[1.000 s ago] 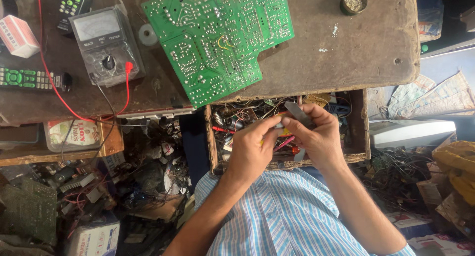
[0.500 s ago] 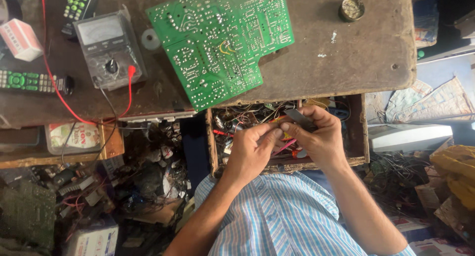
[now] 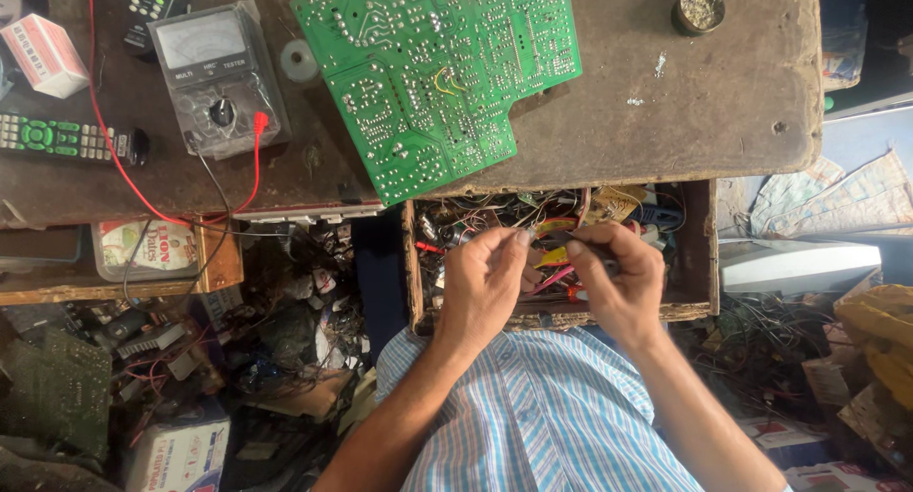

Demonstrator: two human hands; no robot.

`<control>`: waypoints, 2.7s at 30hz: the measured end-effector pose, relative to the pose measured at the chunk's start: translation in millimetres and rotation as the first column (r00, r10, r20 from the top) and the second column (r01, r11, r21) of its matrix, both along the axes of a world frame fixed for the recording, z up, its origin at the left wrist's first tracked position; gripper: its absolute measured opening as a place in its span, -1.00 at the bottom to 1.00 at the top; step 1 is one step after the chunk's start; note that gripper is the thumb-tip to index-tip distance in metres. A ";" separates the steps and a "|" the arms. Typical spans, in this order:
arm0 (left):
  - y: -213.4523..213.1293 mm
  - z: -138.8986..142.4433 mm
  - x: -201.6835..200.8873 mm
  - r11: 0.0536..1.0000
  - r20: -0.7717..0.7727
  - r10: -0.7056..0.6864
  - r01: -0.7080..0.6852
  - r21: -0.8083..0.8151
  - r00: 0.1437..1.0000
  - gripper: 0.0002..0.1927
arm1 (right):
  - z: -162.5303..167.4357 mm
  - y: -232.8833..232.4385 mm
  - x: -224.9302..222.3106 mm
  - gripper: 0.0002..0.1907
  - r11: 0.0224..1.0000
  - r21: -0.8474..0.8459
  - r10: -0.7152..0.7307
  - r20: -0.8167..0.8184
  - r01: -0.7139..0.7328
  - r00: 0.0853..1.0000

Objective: The person solders a small component onto a green circuit board using a soldering iron and solder wire. They then flip the board, remove a small component, and use a screwdriver to adjust parts on the underside of the board.

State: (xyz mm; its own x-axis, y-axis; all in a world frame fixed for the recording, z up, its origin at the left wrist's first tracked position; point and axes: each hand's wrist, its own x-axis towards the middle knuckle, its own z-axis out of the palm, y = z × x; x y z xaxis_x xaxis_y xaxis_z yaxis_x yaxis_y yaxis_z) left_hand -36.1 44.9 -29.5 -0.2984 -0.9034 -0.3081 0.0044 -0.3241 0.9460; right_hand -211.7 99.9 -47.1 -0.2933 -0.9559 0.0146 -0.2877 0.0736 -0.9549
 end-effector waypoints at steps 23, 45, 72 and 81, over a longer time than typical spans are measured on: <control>5.4 -2.9 -1.6 0.999 0.008 0.032 -0.032 0.006 0.999 -0.77 | -0.3 -8.6 13.5 -0.93 0.953 -0.269 0.033 -0.357 -0.137 0.934; 6.6 -1.4 0.9 0.998 0.025 -0.022 0.024 -0.056 0.999 -0.72 | -3.3 -4.5 13.4 -0.95 0.999 -0.033 -0.037 0.035 0.039 0.999; 7.5 -0.4 -1.0 0.999 -0.019 0.047 -0.048 -0.021 0.999 -0.78 | -1.5 -8.2 17.8 -0.94 0.990 -0.133 -0.062 -0.164 0.041 0.984; 9.4 -5.8 10.6 0.998 -0.020 0.024 -0.025 -0.064 1.000 -0.79 | -4.0 -25.7 -53.6 -0.93 0.986 -0.167 -0.095 -0.439 0.023 0.893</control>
State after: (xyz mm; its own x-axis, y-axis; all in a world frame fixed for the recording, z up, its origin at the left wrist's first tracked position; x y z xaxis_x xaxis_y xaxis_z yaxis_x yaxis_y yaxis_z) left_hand -25.5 54.3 -35.3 -0.2809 -0.9283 -0.2437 0.0296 -0.2622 0.9646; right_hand -265.3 74.2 -51.1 -0.2775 -0.9122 0.3015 -0.6837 -0.0330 -0.7290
